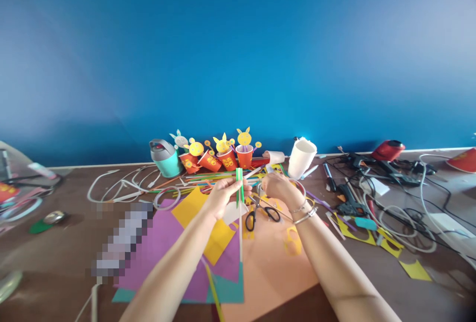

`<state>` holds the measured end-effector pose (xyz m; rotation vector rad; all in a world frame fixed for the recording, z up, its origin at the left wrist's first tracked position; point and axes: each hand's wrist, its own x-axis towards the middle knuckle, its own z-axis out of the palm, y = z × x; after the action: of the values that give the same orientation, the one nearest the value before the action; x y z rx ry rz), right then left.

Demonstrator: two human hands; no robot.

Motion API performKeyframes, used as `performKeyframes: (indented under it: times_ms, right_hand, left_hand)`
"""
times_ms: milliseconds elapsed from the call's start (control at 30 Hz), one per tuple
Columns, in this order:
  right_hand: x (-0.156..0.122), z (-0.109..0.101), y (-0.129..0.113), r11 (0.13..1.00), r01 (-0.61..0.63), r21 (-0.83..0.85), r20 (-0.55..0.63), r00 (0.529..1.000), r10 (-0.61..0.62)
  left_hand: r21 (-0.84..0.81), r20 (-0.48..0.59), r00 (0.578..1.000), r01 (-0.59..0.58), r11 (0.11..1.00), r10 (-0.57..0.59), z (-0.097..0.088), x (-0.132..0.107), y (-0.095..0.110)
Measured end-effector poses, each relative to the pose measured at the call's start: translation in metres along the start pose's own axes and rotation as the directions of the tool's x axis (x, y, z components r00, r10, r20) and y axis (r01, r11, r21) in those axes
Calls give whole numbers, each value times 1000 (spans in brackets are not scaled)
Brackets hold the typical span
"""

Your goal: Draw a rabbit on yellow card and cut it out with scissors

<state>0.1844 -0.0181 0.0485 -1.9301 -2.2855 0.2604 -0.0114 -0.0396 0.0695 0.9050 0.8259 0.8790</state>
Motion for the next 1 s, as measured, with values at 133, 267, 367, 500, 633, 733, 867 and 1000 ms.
performKeyframes:
  times_ms: [133, 267, 367, 500, 633, 733, 867, 1000]
  right_hand:
    - [-3, -2, -2, 996, 31, -88, 22, 999, -29]
    - [-3, -1, 2, 992, 52, -118, 59, 997, -45]
    - [-1, 4, 5, 993, 17, -117, 49, 999, -11]
    - [1, 3, 6, 998, -6, -68, 1, 1000, 6]
    - [3, -8, 9, 999, 5, 43, -54, 999, -2]
    - [4, -19, 10, 960, -14, 278, -69, 997, 35]
    - [1, -32, 6, 592, 5, 806, -24, 999, 23]
    - [-6, -38, -3, 379, 88, 921, -25, 985, -169]
  left_hand:
    - [-8, -5, 1000, -2, 1000, 2, -1, 1, 1]
    - [-17, -12, 1000, 0, 1000, -1, -2, 1, 1]
    - [-26, -19, 1000, 3, 1000, -3, -2, 1, 1]
    - [-26, -17, 1000, -10, 1000, 10, -2, 1, 2]
    - [-7, -22, 999, -26, 1000, 26, -2, 0, 5]
    - [-10, -33, 999, -41, 999, 40, -2, 0, 6]
    - [-13, -52, 997, -54, 998, 53, -3, 1, 6]
    - [-37, -63, 995, -75, 996, 73, -5, 1, 6]
